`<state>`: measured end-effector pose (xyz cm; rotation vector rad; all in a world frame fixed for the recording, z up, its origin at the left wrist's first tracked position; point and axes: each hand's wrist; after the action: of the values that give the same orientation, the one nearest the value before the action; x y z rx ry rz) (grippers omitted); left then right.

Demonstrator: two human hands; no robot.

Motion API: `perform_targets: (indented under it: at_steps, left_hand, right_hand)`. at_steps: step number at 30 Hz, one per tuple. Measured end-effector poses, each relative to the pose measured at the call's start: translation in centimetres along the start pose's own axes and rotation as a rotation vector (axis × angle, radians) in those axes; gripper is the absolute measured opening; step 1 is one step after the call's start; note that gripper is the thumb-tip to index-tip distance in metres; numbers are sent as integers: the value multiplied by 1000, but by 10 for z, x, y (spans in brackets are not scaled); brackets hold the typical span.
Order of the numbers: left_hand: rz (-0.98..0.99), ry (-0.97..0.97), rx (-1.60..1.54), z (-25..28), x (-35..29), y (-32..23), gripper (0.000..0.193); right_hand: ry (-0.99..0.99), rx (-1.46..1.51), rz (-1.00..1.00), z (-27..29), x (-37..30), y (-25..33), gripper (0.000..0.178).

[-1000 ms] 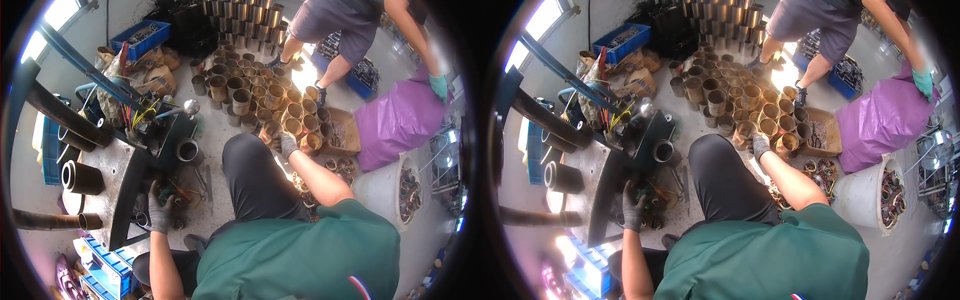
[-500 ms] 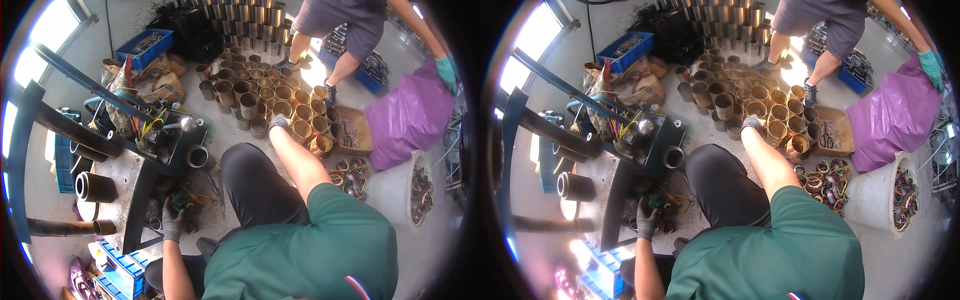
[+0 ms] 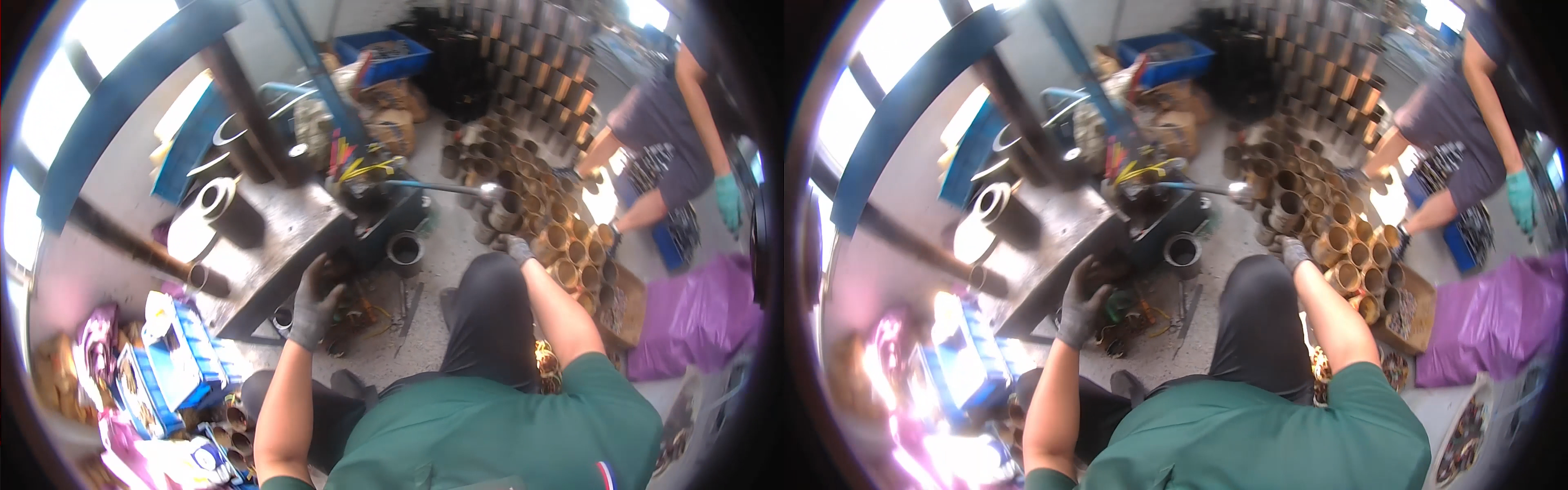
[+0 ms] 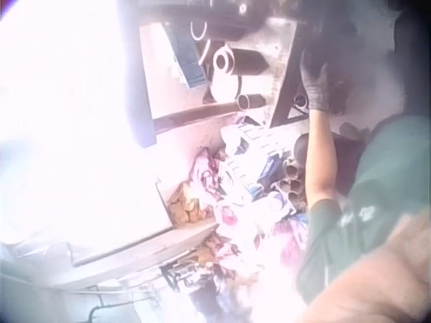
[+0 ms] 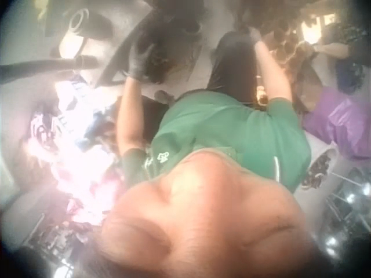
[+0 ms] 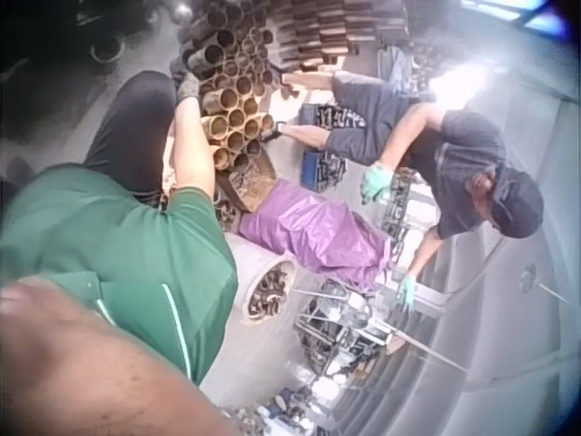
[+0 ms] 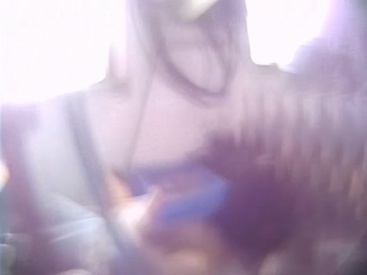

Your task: The person places a metal cylinder into a press machine, inserts a component into the cylinder, and operates a lever to press the parts together before setting the finished unit aside.

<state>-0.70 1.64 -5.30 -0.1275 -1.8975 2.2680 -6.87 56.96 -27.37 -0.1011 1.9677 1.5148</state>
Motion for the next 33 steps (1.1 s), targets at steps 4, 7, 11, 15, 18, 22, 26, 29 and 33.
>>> perform_targets:
  at_steps: [4,7,11,15,18,22,26,29,33]
  left_hand:
    - [46,-353,-185,77,19,-19,54]
    - [201,-678,-486,128,21,-24,44]
    - [281,-962,-775,156,7,-8,29]
    - [297,-981,-943,180,7,13,30]
    - [276,-1083,-938,180,17,5,36]
    - [196,-1111,-965,202,16,19,46]
    - [216,-1010,-853,186,34,15,41]
    - [202,-928,-764,193,41,23,39]
    - [78,-995,-376,197,52,49,42]
  right_hand:
    - [446,-340,-90,-97,-37,72,29]
    - [626,-763,104,-188,-105,122,39]
    - [923,-1407,634,-285,-174,158,45]
    - [1046,-1093,821,-388,-232,153,52]
    - [746,-1132,1698,-472,-264,158,49]
    - [614,-1119,1978,-583,-308,169,56]
    - [677,-1559,1677,-657,-278,162,67]
    - [657,-1608,1487,-678,-287,158,62]
    - [619,-1504,1571,-663,-292,145,65]
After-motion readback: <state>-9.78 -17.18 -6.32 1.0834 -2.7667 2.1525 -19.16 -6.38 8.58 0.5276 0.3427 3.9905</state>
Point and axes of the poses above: each hand's wrist, its own x-axis towards the middle knuckle, its own z-axis out of the back of the hand, y = z × x, and after that the axes turned 2 degrees about z, right-handed
